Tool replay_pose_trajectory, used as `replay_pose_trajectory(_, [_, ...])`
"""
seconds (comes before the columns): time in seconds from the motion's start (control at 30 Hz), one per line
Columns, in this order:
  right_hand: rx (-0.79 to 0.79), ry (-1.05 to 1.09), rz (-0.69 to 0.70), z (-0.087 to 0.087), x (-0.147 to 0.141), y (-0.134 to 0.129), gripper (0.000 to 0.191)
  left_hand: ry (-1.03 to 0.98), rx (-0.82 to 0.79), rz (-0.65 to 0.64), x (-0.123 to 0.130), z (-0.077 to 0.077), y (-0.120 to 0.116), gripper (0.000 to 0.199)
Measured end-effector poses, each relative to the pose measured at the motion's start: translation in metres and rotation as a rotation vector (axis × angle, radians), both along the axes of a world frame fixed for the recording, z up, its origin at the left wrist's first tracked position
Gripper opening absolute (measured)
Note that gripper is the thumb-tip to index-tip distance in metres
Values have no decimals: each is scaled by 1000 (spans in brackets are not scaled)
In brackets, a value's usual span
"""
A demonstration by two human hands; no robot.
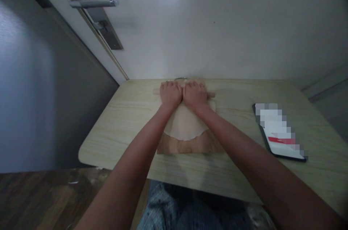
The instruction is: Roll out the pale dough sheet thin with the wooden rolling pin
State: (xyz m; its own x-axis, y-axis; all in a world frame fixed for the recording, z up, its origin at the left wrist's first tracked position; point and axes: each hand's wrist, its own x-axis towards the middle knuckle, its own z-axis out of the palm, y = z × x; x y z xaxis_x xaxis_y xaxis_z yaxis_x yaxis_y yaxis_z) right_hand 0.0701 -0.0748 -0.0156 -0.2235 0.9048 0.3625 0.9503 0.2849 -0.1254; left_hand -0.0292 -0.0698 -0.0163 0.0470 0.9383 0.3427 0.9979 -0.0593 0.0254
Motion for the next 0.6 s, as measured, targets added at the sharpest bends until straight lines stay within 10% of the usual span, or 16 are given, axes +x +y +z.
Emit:
replay_pose_trajectory(0.3, [23, -2, 40, -6, 1, -28, 39, 5, -3, 10, 0, 1, -30, 42])
replay_pose_trajectory(0.6, [-60, -21, 66, -1, 4, -10, 40, 15, 28, -21, -1, -1, -13, 39])
